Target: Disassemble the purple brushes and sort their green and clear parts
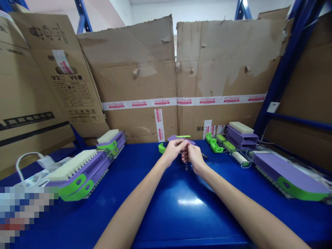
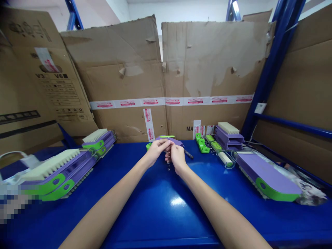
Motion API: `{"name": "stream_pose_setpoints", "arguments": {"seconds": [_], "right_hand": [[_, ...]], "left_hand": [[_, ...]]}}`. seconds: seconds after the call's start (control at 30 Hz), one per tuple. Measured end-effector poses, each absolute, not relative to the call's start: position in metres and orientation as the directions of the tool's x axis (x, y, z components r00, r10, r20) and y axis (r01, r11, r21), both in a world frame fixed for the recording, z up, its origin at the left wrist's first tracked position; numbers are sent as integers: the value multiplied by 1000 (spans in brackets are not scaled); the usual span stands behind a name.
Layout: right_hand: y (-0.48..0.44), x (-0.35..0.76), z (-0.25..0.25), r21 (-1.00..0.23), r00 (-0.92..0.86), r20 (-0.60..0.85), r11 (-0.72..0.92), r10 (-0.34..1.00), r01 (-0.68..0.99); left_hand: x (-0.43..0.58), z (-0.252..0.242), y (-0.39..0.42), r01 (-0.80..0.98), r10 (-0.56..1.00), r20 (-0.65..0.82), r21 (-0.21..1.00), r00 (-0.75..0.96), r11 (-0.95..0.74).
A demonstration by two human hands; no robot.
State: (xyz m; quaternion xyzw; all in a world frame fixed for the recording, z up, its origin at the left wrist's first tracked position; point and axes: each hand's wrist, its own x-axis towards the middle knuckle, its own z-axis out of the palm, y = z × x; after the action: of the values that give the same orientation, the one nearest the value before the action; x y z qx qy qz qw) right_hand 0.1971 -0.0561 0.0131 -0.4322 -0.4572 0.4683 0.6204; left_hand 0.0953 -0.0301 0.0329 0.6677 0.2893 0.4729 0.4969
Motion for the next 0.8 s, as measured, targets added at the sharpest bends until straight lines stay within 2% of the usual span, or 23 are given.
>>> {"name": "stream_pose_setpoints", "arguments": {"seconds": [0.13,0.2,0.27,0.37,0.43,0.5,0.6,0.67,0.8], "right_hand": [[-56,196,14,-959,172,174,206,970,-193],[-57,195,15,-953,179,224,254,958,-166],[-57,196,15,-944,173,262,289,949,-158],[-58,196,16,-926,161,309,335,937,-173],[-57,197,17,-919,157,325,351,933,-180],[-56,198,18,-919,150,329,353,932,-177],[-54,199,18,-928,133,323,341,937,-151],[-53,200,17,-934,123,313,329,942,-140],[-52,203,18,-936,85,238,252,968,-244]], "left_hand": [[89,38,-25,-243,915,310,938,258,-249],[84,43,-23,-239,934,299,938,195,-250],[78,48,-22,-148,932,337,937,136,-317],[72,51,-23,105,874,470,870,122,-482],[68,50,-26,343,795,578,721,184,-603],[65,48,-29,578,707,635,463,312,-672],[62,44,-33,731,626,597,94,501,-675],[61,42,-34,737,588,576,-37,568,-675],[61,41,-33,727,544,574,-140,613,-672]]}}
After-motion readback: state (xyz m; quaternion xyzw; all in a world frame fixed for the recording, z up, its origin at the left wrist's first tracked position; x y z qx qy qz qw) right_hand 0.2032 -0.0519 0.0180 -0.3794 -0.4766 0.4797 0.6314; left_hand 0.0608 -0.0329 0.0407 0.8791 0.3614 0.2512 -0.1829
